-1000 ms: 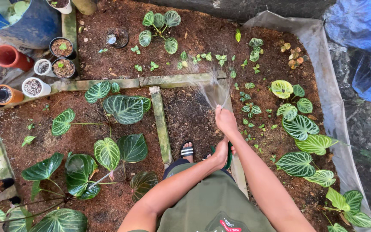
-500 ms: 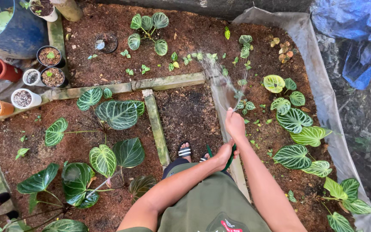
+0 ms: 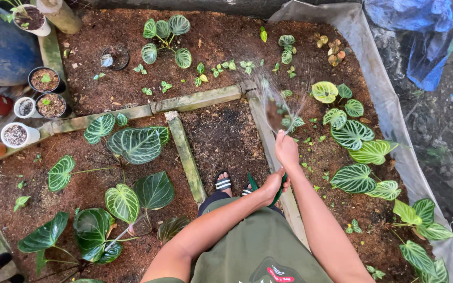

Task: The person waters a variety of potted and ground-planted foliage in a garden bed using a hose with a spray nozzle. They systematically move the spray across different sections of the bed, covering both the soil and the leaves of the plants.

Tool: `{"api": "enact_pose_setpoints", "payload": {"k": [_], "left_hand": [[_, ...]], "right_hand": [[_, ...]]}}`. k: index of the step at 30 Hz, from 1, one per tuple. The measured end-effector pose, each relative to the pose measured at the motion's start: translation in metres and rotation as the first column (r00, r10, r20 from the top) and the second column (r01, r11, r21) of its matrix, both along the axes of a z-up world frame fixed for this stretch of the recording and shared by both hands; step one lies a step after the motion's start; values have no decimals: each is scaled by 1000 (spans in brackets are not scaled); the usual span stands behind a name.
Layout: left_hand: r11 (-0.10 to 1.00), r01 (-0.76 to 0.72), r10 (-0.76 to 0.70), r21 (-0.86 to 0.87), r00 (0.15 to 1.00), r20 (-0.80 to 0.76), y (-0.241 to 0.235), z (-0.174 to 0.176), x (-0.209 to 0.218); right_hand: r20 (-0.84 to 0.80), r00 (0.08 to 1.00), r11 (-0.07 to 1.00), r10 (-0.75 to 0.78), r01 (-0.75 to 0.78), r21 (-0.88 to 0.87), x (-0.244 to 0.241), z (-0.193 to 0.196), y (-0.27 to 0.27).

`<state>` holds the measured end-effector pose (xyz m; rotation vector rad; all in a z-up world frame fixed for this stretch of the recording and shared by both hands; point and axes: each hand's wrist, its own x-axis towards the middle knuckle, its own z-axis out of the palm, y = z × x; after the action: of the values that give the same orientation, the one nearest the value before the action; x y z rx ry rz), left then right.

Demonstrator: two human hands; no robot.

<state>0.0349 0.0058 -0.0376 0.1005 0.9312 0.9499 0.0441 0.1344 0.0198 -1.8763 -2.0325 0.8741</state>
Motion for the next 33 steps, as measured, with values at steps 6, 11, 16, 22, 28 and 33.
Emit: {"api": "enact_pose_setpoints", "payload": {"k": [6, 11, 16, 22, 28, 33], "left_hand": [[999, 32, -32, 4, 999, 14, -3, 3, 2], [1000, -10, 10, 6, 998, 58, -11, 6, 1], [998, -48, 50, -41, 998, 45, -13, 12, -8], [988, -138, 144, -74, 985, 92, -13, 15, -16], [984, -159, 168, -81, 978, 121, -12, 10, -16], [990, -115, 123, -83, 988, 96, -10, 16, -18]], "right_hand": [[13, 998, 997, -53, 54, -56, 7, -2, -2], [80, 995, 991, 65, -55, -124, -1, -5, -6], [112, 987, 982, 115, -96, -164, -20, -10, -7], [130, 982, 971, 140, -110, -214, -33, -16, -8], [162, 979, 974, 121, -85, -211, -36, -23, -7], [143, 981, 979, 128, -102, -174, -38, -6, -8]]}}
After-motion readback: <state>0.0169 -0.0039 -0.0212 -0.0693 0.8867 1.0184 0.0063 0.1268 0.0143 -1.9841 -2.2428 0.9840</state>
